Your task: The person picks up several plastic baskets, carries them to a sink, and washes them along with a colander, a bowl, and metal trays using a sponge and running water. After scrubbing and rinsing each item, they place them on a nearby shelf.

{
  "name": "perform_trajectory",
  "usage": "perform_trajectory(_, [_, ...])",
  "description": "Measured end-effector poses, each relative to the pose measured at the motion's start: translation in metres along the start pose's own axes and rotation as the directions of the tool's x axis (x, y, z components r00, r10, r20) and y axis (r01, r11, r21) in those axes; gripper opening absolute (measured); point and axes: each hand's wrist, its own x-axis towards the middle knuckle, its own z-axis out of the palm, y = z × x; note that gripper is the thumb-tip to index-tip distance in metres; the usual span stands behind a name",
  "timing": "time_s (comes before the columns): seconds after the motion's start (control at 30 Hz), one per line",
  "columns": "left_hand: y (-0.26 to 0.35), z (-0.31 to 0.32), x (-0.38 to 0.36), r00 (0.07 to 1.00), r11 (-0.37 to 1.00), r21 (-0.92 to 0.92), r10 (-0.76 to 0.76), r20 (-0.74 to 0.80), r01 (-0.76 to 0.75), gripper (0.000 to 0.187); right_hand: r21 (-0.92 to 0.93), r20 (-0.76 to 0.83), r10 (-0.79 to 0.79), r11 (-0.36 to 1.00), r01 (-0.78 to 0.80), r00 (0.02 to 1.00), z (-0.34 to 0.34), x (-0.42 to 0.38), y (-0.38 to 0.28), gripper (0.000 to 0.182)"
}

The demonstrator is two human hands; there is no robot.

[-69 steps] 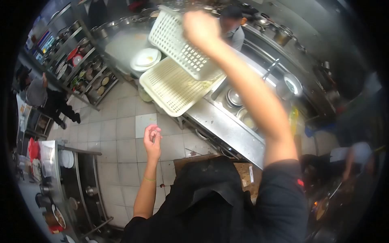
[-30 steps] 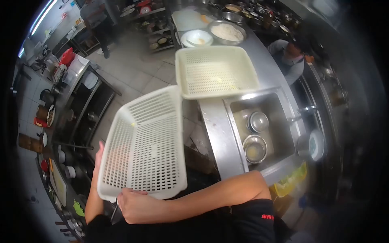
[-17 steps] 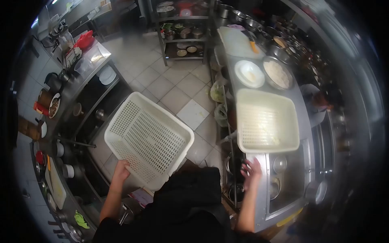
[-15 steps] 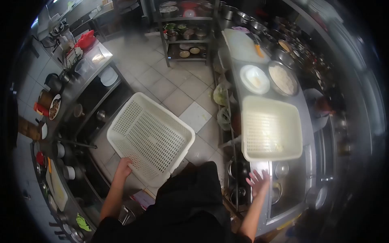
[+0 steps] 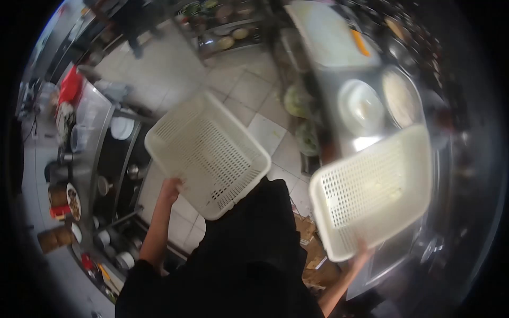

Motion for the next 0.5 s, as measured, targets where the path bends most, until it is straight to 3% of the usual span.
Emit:
perform_trajectory(0.07, [0.044,0.012,0.027,0.999,1.0,0.021,-0.014,0.052,0.012,0.058,-0.101,-0.012,-0.063,0.993,0.062,0.998,0.042,0.018,-0.019,0.061])
perform_trajectory(0.13, [0.087,0.023,0.059,0.997,0.999,0.042,0.011,0.073,-0.015,0.058,-0.274,0.213,-0.062,0.954,0.12,0.975,0.104,0.05,-0.047,0.065])
perform_trajectory(0.17, [0.088,0.032,0.035,0.991,0.993,0.088,0.062,0.12,-0.073,0.058,-0.421,0.153,-0.137,0.887,0.19,0.979,0.087,0.05,-0.053,0.061])
perform_trajectory(0.2, [0.104,0.033,0.052,0.993,0.996,0.069,0.055,0.107,-0.063,0.058,-0.573,0.128,-0.192,0.787,0.231,0.973,0.131,0.073,-0.046,0.058])
perform_trajectory(0.23, [0.119,0.031,0.065,0.981,0.995,0.027,0.093,0.169,-0.099,0.057,-0.508,0.364,-0.135,0.801,0.318,0.922,0.202,0.075,-0.068,0.052])
perform_trajectory(0.27, [0.137,0.025,0.081,0.964,0.989,-0.021,0.147,0.222,-0.146,0.055,-0.415,0.586,-0.085,0.822,0.389,0.806,0.288,0.068,-0.087,0.046])
perform_trajectory(0.3, [0.156,0.018,0.097,0.967,0.987,-0.042,0.163,0.197,-0.158,0.055,-0.388,0.678,-0.045,0.826,0.409,0.734,0.354,0.066,-0.087,0.042])
perform_trajectory(0.37, [0.195,0.002,0.123,0.951,0.982,0.135,0.086,0.298,-0.131,0.048,-0.318,0.821,0.013,0.841,0.439,0.571,0.47,0.047,-0.086,0.036])
perform_trajectory(0.4, [0.216,-0.007,0.139,0.956,0.984,0.106,0.111,0.272,-0.145,0.048,-0.285,0.875,0.04,0.848,0.447,0.482,0.533,0.035,-0.089,0.036])
perform_trajectory(0.47, [0.254,-0.031,0.162,0.938,0.929,-0.312,0.274,0.212,-0.201,0.038,-0.244,0.914,0.047,0.858,0.452,0.404,0.634,0.005,-0.088,0.034])
perform_trajectory(0.5, [0.274,-0.049,0.167,0.941,0.913,-0.342,0.293,0.17,-0.222,0.038,-0.228,0.935,0.07,0.869,0.439,0.348,0.681,-0.008,-0.087,0.034])
